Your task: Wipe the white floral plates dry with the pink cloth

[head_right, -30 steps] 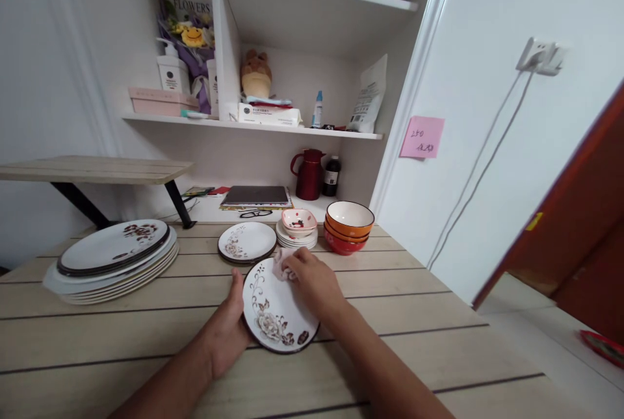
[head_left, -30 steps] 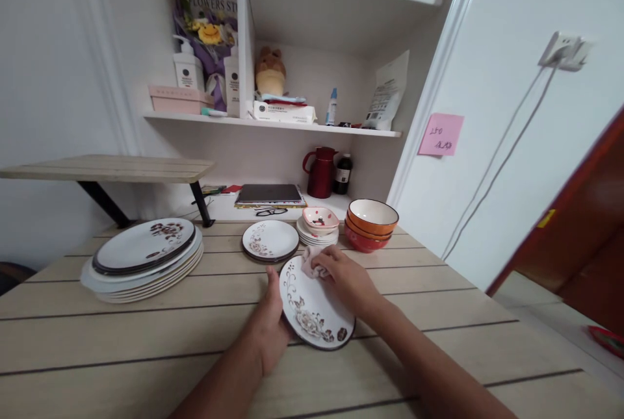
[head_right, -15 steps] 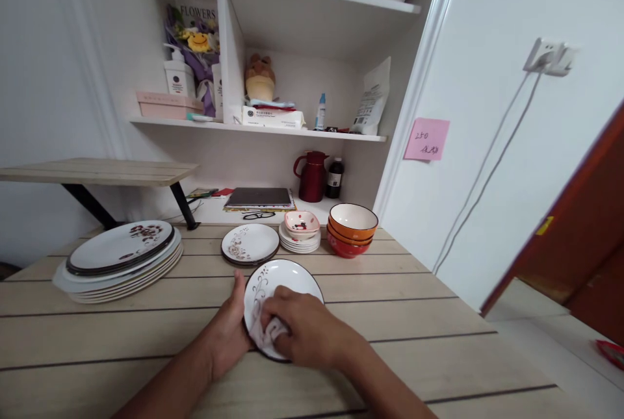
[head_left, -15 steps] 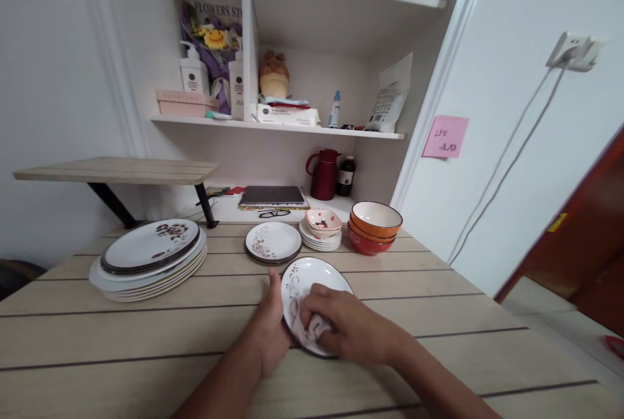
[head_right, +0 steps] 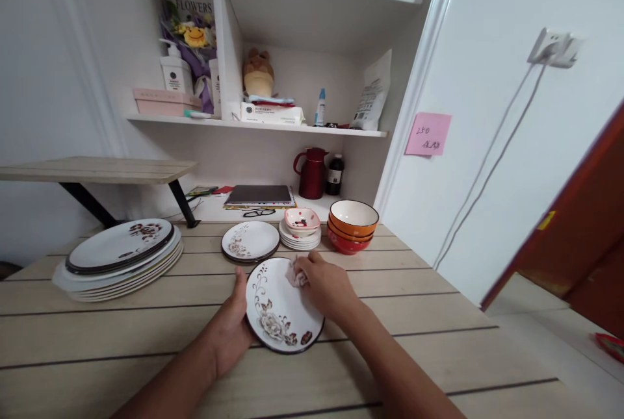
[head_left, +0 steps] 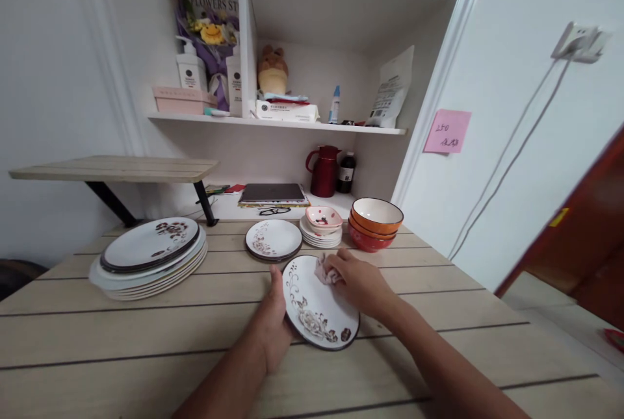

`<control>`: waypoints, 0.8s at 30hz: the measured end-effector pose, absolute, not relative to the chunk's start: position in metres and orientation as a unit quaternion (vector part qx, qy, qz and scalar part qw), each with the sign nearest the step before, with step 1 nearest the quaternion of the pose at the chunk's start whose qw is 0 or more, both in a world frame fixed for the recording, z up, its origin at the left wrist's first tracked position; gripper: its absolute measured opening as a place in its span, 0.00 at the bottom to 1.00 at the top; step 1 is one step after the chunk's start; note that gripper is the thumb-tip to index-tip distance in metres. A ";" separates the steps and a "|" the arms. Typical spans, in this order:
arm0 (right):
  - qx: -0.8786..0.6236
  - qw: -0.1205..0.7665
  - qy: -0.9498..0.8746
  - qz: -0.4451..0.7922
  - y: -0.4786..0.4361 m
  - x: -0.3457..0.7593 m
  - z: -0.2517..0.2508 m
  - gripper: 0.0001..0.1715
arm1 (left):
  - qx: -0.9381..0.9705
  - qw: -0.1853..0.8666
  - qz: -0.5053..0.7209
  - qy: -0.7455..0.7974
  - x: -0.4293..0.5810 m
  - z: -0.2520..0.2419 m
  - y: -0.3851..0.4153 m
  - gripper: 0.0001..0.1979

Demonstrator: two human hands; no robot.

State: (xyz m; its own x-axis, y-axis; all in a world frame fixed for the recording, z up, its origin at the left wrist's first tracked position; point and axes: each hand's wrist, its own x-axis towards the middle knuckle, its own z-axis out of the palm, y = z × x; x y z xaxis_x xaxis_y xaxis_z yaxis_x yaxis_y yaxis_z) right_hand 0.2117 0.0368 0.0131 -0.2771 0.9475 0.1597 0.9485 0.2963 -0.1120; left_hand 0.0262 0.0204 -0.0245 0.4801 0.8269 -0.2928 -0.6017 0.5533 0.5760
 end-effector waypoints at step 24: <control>-0.564 0.184 -0.804 -0.038 0.042 0.180 0.009 0.14 | 0.225 0.820 0.426 0.308 0.028 -0.010 0.013 0.35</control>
